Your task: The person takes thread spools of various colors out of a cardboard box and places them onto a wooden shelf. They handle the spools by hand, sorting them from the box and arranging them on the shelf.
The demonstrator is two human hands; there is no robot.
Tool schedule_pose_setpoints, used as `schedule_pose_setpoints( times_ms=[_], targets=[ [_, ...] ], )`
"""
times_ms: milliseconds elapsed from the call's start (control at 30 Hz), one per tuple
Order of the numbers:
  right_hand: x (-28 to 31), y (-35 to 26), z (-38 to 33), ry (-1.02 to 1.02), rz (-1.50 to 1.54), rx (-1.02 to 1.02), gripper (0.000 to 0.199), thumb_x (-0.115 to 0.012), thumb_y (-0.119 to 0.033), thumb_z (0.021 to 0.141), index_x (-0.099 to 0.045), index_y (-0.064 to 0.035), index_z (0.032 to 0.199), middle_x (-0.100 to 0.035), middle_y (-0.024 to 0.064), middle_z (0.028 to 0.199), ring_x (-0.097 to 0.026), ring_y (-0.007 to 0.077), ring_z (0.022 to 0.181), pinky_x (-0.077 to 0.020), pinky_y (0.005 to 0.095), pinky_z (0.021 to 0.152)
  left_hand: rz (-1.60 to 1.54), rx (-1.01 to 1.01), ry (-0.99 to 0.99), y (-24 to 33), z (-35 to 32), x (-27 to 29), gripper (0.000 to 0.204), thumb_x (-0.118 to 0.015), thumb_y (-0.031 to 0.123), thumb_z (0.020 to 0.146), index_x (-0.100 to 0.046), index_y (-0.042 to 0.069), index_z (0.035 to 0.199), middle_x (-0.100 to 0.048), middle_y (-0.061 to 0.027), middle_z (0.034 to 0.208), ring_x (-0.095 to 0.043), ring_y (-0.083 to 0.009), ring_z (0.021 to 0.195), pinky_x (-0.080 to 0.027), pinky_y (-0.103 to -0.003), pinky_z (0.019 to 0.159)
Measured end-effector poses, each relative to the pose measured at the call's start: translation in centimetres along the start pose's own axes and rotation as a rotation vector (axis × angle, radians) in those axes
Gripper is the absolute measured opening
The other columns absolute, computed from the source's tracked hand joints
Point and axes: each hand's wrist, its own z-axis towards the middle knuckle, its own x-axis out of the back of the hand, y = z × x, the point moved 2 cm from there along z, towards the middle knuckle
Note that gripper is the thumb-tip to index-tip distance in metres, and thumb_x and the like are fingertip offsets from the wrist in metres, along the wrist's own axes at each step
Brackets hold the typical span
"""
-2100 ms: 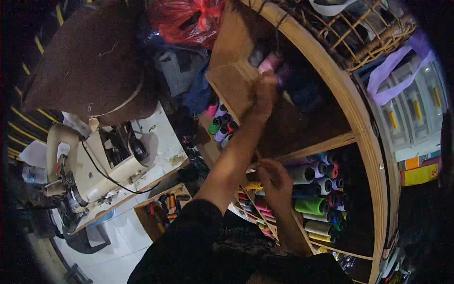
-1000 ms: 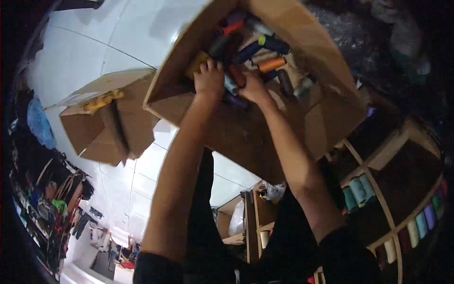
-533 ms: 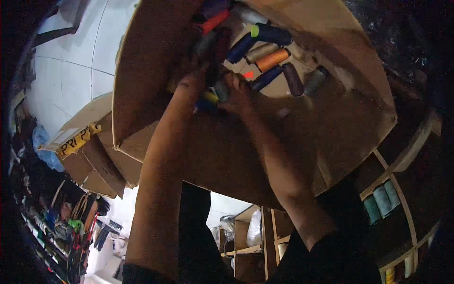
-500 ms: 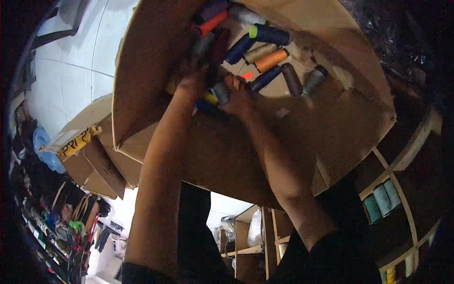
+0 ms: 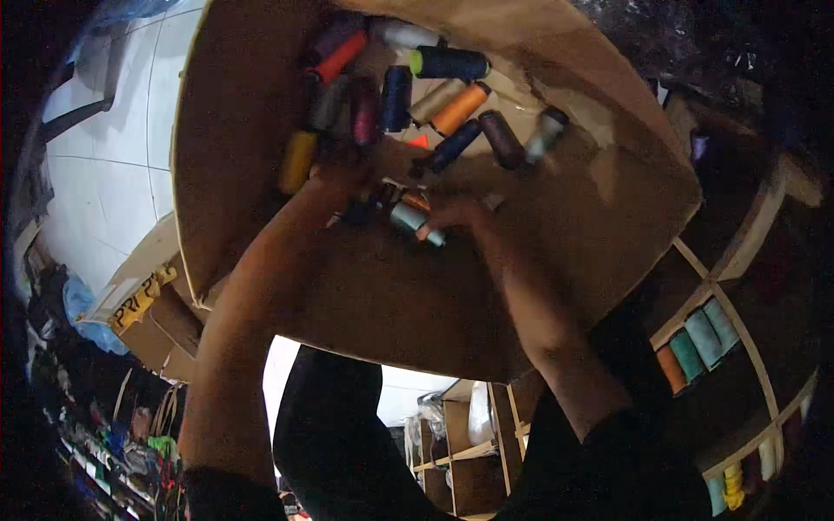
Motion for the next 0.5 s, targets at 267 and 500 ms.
schedule_pose_setpoints(
  times_ms=[267, 500],
  targets=[
    [-3.3, -1.1, 0.2, -0.113, 0.162, -0.158, 0.099, -0.084, -0.046, 0.046, -0.045, -0.0053, 0.127, -0.049, 0.018, 0.124, -0.047, 0.0315, 0.115, -0.0387, 0.0395, 0.095, -0.265, -0.137, -0.109, -2.6, -0.5, -0.3, 0.081, -0.066, 0.036, 0.074, -0.024, 0.01, 0.139, -0.023, -0.0166, 0.143, -0.022, -0.0308, 0.133, -0.025, -0.049, 0.106],
    [-2.9, -3.3, -3.2, -0.32, 0.257, -0.054, 0.129, -0.081, -0.052, 0.05, -0.005, -0.0018, 0.142, -0.018, 0.0211, 0.145, -0.032, 0.0345, 0.128, -0.0315, 0.0419, 0.103, -0.324, -0.214, -0.323, -3.1, -1.0, 0.0, 0.092, -0.073, 0.039, 0.067, -0.024, 0.008, 0.139, -0.024, -0.0182, 0.143, -0.024, -0.0326, 0.132, -0.025, -0.05, 0.105]
  ],
)
